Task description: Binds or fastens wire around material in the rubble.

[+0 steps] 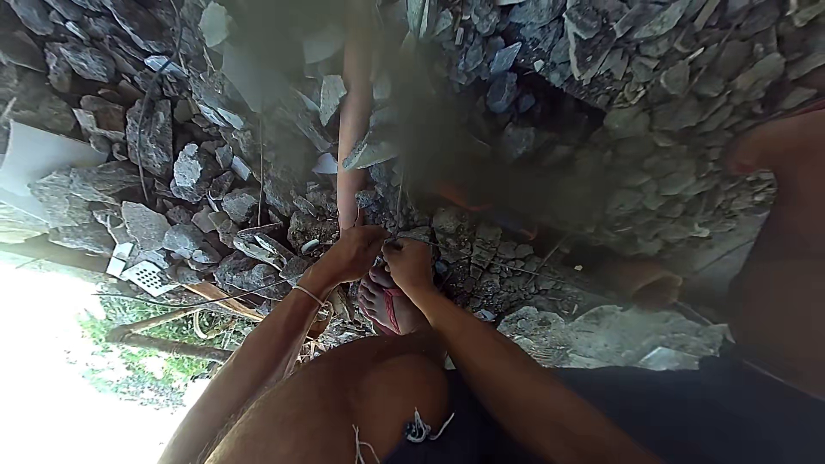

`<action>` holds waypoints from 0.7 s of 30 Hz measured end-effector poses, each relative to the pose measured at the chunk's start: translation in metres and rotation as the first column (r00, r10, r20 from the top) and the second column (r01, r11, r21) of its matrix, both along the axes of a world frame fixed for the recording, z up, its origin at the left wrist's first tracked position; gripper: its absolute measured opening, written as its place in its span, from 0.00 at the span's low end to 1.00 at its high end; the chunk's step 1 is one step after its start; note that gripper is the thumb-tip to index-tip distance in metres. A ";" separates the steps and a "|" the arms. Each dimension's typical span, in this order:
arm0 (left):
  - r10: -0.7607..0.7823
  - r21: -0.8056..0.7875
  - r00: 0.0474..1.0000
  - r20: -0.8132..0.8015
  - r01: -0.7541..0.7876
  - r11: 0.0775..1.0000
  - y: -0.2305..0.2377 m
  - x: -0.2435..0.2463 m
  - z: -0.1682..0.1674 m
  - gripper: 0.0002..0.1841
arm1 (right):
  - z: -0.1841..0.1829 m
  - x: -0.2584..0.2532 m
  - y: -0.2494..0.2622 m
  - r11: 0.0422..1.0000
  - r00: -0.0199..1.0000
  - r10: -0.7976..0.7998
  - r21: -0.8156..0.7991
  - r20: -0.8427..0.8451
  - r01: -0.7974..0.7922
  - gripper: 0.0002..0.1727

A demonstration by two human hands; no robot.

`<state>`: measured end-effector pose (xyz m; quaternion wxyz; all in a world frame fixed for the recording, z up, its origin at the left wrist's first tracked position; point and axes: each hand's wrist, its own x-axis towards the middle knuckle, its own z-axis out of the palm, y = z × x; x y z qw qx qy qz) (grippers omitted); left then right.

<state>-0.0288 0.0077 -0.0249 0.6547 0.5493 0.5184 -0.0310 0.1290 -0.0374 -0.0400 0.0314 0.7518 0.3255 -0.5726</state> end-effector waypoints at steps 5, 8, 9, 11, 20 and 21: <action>-0.010 0.016 0.999 -0.045 0.011 1.000 -0.002 0.005 0.004 0.14 | 0.002 0.002 0.003 0.998 0.999 -0.031 -0.055 -0.043 0.029 0.13; -0.045 0.008 0.994 -0.095 0.046 0.999 0.003 0.008 0.007 0.15 | 0.007 0.016 0.011 0.995 0.992 0.002 -0.100 -0.129 -0.015 0.11; -0.049 0.005 0.994 -0.094 0.049 0.999 0.003 0.008 0.007 0.15 | 0.009 0.021 0.011 0.995 0.991 0.009 -0.101 -0.135 -0.023 0.11; -0.045 -0.009 0.995 -0.090 0.044 0.999 0.005 0.008 0.008 0.15 | 0.008 0.025 0.010 0.996 0.993 -0.002 -0.090 -0.116 -0.009 0.12; -0.043 -0.011 0.996 -0.081 0.042 0.999 0.009 0.009 0.014 0.16 | 0.032 0.046 0.002 0.782 0.922 0.327 0.488 0.209 -0.388 0.24; -0.030 0.000 0.996 -0.079 0.030 1.000 0.008 0.009 0.014 0.15 | 0.033 0.052 0.009 0.675 0.886 0.362 0.573 0.291 -0.464 0.22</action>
